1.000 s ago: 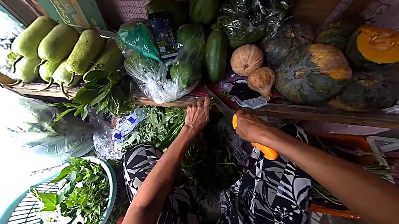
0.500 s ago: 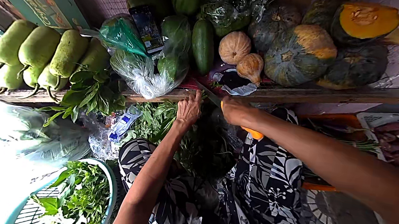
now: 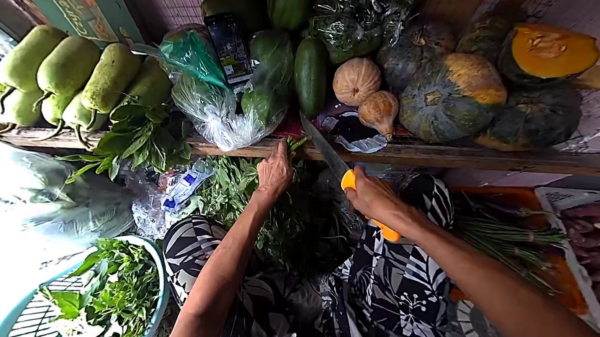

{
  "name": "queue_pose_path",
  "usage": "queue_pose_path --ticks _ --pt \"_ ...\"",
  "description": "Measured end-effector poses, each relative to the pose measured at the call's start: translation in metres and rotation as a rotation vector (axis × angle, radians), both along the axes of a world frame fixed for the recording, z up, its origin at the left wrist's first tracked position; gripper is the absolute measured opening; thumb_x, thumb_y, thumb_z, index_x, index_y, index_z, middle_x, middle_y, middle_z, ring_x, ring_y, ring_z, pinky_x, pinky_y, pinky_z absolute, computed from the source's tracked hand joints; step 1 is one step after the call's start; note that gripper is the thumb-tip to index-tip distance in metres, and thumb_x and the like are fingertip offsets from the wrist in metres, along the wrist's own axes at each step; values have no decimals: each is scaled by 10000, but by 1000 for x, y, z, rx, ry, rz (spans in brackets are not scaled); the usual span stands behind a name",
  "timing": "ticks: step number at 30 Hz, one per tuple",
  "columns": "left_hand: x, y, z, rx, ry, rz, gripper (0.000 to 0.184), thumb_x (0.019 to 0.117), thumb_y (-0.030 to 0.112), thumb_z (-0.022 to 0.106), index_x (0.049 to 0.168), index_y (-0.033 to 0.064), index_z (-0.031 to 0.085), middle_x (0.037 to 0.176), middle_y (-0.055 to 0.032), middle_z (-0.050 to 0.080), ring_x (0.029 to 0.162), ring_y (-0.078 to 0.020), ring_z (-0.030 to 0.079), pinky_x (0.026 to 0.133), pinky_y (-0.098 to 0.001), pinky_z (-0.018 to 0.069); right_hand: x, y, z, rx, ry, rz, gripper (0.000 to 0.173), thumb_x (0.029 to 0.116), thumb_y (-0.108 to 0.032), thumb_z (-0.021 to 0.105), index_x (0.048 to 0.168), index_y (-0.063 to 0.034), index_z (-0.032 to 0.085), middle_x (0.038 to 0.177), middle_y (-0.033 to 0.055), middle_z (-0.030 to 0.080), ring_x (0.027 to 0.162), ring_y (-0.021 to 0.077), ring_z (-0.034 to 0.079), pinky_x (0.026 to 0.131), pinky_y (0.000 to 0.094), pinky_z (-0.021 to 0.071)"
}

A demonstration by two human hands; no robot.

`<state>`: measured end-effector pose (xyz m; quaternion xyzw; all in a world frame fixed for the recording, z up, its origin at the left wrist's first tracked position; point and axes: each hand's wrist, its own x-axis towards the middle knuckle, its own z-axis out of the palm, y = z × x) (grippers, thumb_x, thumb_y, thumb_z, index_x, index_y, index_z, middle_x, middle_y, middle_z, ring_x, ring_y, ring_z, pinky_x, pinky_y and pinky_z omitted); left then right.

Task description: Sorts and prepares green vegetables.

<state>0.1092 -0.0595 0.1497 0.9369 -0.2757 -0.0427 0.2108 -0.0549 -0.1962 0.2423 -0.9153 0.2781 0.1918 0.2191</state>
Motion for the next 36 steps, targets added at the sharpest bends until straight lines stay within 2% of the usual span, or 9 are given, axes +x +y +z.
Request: queue_pose_path --ticks 3,10,16,19,23,26,31,35,36 --pt "-2 -8 -4 86 -77 -5 479 1079 195 448 1528 34 409 1252 -278 643 978 -481 689 795 -632 537 -7 8 9 -53 -53 -11 451 1072 -249 525 1417 18 409 1028 249 679 1020 424 683 894 561 522" --pt "-5 -16 1 163 -31 39 482 1096 263 443 1520 37 411 1229 -283 644 1001 -481 680 825 -624 527 -5 19 6 -5 82 36 417 1091 -233 476 1421 11 405 1123 252 663 1119 409 657 957 545 499" --pt "-15 -6 -2 41 -62 -3 477 1104 301 440 1490 21 409 1153 -299 638 945 -493 675 754 -620 534 5 24 -2 -29 121 58 390 1086 -203 485 1395 24 410 1151 264 659 1135 428 655 945 567 509" --pt "-21 -7 4 -14 -7 17 496 1106 336 431 1507 46 401 1155 -284 660 974 -487 680 772 -636 530 17 28 1 -32 119 62 371 1067 -148 503 1381 30 418 1142 262 660 1128 424 661 938 563 517" --pt "-11 -8 30 58 44 50 502 1109 331 418 1532 63 415 1243 -264 665 1047 -484 677 858 -654 509 9 7 15 19 54 69 417 1080 -265 528 1406 -22 438 1042 218 666 957 371 687 861 525 532" --pt "-5 4 47 42 63 57 508 1107 324 423 1530 42 409 1293 -289 630 1066 -503 664 873 -682 490 -7 -15 34 -134 -87 -5 482 1062 -188 546 1511 -60 429 1123 314 672 1051 520 649 883 672 477" --pt "12 12 39 -266 198 -51 493 1107 316 439 1509 34 398 1152 -311 653 1061 -496 649 895 -682 477 20 -56 18 -479 35 -35 616 1028 -28 501 1608 -163 344 1374 366 510 1119 539 602 895 612 484" --pt "13 12 33 -614 421 -169 462 1117 279 404 1536 87 371 1231 -213 637 1048 -300 644 921 -504 513 49 -75 -26 -531 47 1 670 1017 35 498 1614 -224 340 1448 355 437 1264 563 492 901 607 493" --pt "13 11 31 -670 442 -183 434 1118 279 394 1508 89 398 1131 -177 643 950 -246 635 852 -449 524 53 -80 -33 -532 22 -7 657 1024 18 502 1612 -233 348 1443 340 448 1283 557 478 916 614 482"
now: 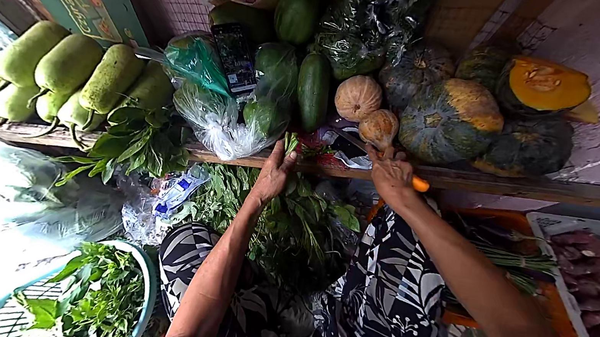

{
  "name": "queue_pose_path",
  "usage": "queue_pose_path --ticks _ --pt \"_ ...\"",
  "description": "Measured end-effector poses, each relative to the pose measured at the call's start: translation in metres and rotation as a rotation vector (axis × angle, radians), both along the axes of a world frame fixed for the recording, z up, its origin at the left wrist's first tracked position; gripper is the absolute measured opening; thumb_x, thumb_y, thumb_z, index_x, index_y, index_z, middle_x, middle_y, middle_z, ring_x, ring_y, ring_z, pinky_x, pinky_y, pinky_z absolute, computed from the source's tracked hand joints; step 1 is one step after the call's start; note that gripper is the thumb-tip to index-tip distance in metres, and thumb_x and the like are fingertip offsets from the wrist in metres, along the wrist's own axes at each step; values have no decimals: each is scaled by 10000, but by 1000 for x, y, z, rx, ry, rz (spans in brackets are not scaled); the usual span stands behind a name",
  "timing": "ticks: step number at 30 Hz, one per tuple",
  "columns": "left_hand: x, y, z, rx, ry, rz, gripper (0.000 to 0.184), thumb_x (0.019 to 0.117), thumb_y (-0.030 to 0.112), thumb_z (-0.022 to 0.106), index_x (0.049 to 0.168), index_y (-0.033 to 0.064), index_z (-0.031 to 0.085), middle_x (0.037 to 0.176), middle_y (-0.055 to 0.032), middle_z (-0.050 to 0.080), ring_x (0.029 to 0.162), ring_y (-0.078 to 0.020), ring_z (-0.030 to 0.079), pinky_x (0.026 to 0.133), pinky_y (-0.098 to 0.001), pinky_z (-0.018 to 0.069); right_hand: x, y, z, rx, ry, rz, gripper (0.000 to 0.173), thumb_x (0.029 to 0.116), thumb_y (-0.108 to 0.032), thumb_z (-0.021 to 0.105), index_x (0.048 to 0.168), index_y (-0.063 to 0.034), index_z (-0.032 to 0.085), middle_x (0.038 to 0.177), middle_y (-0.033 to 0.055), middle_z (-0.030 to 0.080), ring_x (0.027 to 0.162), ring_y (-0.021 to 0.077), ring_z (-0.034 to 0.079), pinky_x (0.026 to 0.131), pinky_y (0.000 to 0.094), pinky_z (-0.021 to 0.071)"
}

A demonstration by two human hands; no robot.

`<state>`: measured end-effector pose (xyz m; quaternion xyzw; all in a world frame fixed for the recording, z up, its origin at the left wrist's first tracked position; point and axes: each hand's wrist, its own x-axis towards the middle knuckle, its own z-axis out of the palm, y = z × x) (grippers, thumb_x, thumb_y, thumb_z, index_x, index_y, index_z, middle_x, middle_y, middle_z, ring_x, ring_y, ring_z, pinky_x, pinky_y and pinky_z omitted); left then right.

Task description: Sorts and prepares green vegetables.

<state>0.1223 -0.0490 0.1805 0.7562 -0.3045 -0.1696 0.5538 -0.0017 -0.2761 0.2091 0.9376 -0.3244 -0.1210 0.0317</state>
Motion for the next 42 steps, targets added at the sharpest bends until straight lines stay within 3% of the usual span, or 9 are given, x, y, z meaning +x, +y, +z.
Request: queue_pose_path --ticks 4,7,11,17,23,27,32,38,42 --pt "-3 -4 1 -104 13 -42 375 1107 235 382 1421 42 452 988 -109 630 863 -160 617 815 -370 529 10 -3 -9 151 -542 255 590 1042 -279 596 1525 21 437 1415 397 474 1382 590 381 1133 759 220" --pt "-16 -11 9 -117 -24 -74 388 1082 191 411 1424 12 453 1081 -111 651 964 -132 634 898 -360 528 25 34 13 920 -829 411 937 910 -325 765 1594 25 230 1439 238 544 1314 328 562 1095 473 470" --pt "-32 -14 21 -175 -95 -76 456 1009 226 471 1384 -33 474 1134 -95 633 1017 -69 605 928 -290 504 52 62 0 1647 -727 494 1302 617 -348 926 1613 -76 132 1381 80 591 1167 123 634 955 304 553" --pt "-33 -11 23 -216 -27 9 371 1058 209 417 1363 8 476 1084 -57 609 954 -46 599 875 -255 514 62 62 -4 1596 -548 552 1192 597 -82 906 1575 -46 225 1364 82 589 1192 59 586 999 238 502" --pt "-18 -13 38 209 -467 -51 436 1049 240 497 1298 -110 568 1416 -318 477 1374 -505 380 1101 -679 279 57 59 -7 1641 -423 571 542 730 140 795 1218 5 600 1041 12 711 969 50 683 903 260 574" --pt "-17 -11 48 326 -376 -111 420 1066 247 509 1278 -113 547 1326 -304 536 1306 -459 464 1071 -652 326 52 61 -14 1597 -469 468 493 761 104 809 1212 39 620 1079 59 693 985 47 653 923 253 542" --pt "-30 -11 53 68 -192 -92 795 1023 223 604 1646 156 115 1510 -140 511 1264 -286 589 1017 -461 511 51 60 -15 1678 -535 527 559 730 114 814 1239 14 606 1119 30 693 1045 33 646 971 252 536" --pt "-14 -47 39 34 -596 27 287 1076 200 483 1170 -50 588 966 -175 677 895 -249 683 850 -418 544 49 63 -4 1600 -630 522 901 631 112 858 1428 -11 456 1321 78 600 1193 66 589 1018 248 502" --pt "-10 -52 53 136 -603 -16 344 993 246 662 1099 -73 589 953 -201 656 853 -270 662 821 -420 537 44 65 2 1519 -679 451 526 753 101 784 1232 -2 593 1128 32 659 1038 7 610 937 212 506"
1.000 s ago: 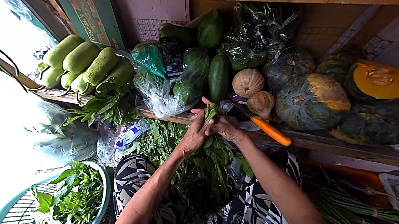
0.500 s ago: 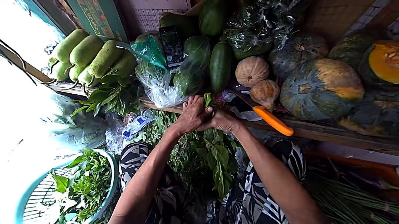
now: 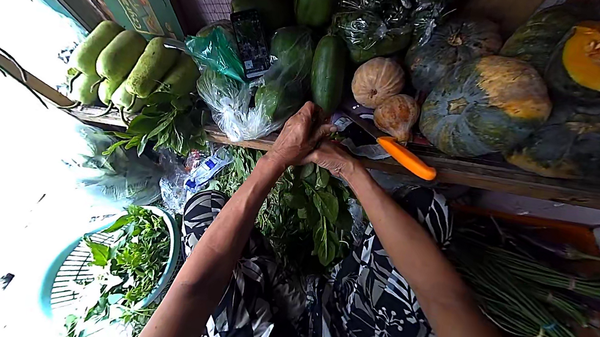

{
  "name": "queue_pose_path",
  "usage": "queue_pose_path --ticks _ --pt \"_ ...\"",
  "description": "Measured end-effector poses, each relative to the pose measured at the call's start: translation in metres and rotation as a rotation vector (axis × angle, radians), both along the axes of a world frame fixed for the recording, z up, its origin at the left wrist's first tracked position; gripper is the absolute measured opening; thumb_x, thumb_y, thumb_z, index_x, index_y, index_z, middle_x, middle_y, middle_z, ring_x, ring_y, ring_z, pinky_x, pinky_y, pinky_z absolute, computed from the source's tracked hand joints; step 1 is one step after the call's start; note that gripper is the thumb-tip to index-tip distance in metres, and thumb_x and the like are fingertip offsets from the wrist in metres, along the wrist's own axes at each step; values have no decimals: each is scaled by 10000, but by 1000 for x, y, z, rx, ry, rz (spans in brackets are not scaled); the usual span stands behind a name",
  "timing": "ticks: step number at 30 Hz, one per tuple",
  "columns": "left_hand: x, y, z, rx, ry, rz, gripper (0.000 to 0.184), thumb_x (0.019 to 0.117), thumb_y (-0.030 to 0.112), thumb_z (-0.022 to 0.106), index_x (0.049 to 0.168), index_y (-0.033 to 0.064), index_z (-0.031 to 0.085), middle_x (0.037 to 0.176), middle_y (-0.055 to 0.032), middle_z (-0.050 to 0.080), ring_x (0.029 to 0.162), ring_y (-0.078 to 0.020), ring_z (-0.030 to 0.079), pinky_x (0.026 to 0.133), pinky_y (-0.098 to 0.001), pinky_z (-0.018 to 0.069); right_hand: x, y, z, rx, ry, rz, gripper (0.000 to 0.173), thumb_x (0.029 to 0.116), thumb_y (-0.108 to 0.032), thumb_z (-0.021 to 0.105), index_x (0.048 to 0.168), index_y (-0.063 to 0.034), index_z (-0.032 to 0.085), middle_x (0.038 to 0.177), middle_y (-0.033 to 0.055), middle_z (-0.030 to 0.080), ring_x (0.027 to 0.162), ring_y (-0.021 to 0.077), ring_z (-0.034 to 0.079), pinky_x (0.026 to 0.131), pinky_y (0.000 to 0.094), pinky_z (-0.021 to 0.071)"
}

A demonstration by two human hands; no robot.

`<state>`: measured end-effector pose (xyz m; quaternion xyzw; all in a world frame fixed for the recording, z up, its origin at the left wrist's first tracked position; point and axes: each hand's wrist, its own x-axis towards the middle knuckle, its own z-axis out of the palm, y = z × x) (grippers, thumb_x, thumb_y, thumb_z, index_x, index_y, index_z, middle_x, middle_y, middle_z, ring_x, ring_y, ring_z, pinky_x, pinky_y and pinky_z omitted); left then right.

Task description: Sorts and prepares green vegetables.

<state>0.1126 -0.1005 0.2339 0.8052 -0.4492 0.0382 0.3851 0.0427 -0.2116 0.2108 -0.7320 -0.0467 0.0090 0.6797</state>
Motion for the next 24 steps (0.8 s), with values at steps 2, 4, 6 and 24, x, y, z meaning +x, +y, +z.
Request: queue_pose_path --ticks 2,4,6,24 --pt "-1 -2 5 25 -40 29 329 949 199 706 1088 -83 610 1028 -238 654 897 -307 668 845 -432 543 -1 -1 2 -6 3 -3 438 792 95 758 1196 3 616 1096 25 662 1015 3 609 926 209 508" --pt "-4 -5 3 -10 -116 75 247 963 144 655 1071 -77 649 1017 -238 677 883 -309 689 832 -417 558 0 -3 2 -6 -14 10 481 782 97 764 1223 -4 602 1119 23 657 1030 1 609 932 206 508" --pt "-8 -7 2 -24 -146 125 210 992 122 590 1057 -71 642 954 -225 685 845 -310 696 800 -423 562 1 -4 2 -23 -31 17 516 777 79 777 1253 4 594 1145 46 657 1046 18 609 943 221 506" --pt "13 -20 10 -280 528 -17 291 1096 252 433 854 113 513 651 60 481 576 -29 497 596 -212 470 -3 -14 -5 364 35 76 247 908 -77 568 1153 -83 602 987 -39 722 927 30 684 864 241 573"
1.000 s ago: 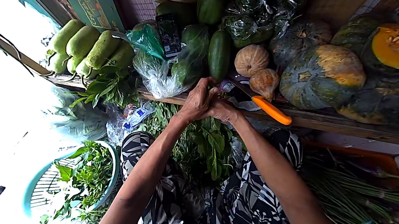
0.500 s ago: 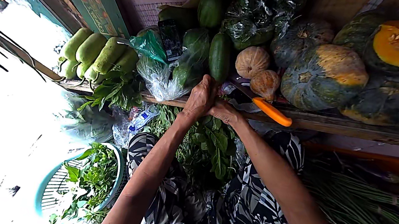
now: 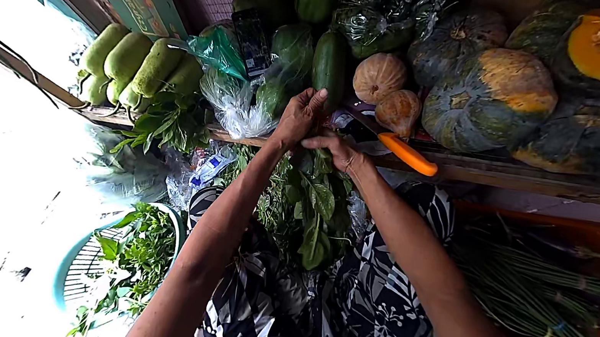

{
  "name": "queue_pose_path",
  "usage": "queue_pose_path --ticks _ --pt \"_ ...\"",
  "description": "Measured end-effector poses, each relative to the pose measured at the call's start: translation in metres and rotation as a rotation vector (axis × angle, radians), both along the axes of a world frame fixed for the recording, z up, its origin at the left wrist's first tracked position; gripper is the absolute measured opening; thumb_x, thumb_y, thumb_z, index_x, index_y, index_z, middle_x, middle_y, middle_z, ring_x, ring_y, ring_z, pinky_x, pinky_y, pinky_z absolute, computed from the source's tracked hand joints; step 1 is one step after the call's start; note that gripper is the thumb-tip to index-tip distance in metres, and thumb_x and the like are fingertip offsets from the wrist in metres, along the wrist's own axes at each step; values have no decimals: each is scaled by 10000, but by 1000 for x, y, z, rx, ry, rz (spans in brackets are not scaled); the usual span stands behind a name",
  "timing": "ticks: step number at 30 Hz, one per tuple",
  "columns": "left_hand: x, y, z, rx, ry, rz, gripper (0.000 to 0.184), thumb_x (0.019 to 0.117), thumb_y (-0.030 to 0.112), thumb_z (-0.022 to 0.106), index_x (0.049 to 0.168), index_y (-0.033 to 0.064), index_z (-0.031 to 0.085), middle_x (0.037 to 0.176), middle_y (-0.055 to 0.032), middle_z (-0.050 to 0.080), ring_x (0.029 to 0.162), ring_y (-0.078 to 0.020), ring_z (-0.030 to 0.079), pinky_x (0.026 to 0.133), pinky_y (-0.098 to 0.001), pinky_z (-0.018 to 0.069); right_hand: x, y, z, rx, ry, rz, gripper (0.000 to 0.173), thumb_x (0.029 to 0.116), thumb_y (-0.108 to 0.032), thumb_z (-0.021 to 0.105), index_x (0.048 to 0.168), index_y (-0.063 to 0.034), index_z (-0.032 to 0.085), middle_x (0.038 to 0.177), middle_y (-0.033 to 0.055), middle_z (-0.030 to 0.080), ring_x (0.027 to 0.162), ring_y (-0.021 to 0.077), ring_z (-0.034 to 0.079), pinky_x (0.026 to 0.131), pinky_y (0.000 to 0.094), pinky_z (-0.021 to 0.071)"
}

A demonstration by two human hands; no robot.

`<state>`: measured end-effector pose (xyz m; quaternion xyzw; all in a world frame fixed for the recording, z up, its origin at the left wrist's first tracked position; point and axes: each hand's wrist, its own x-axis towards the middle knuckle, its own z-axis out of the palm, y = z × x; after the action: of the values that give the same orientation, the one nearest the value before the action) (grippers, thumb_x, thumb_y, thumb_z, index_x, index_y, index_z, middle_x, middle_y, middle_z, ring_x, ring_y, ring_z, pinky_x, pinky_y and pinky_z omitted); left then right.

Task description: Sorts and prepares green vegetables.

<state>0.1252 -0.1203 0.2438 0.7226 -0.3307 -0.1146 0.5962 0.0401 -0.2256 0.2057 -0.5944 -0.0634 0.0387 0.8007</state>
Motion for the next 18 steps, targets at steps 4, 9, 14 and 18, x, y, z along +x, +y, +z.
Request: queue_pose_path --ticks 4,9,14,18 --pt "8 5 4 -19 33 -35 328 1109 275 365 841 140 499 642 67 464 591 -32 494 614 -206 465 8 -2 -6 153 -165 33 644 1077 -498 171 1498 -49 360 1389 6 569 1302 44 511 1115 262 430" --pt "12 11 2 -48 42 -35 308 1106 263 353 887 116 512 672 59 505 632 -37 536 675 -225 507 10 10 -2 -101 -111 -191 283 1013 -181 608 1239 -37 519 1170 26 608 1087 22 580 971 219 490" --pt "18 22 -10 -109 -4 -3 289 1103 270 358 892 137 502 693 62 530 672 -41 566 739 -256 527 21 5 -16 -212 -143 -464 169 922 -54 728 1046 34 654 988 75 683 866 53 637 800 227 545" --pt "15 27 -13 -166 48 13 281 1117 276 328 961 130 510 720 58 651 715 -51 671 765 -270 582 18 4 -16 -395 -153 -489 335 875 -174 805 1095 29 656 990 113 692 908 128 655 863 325 543"
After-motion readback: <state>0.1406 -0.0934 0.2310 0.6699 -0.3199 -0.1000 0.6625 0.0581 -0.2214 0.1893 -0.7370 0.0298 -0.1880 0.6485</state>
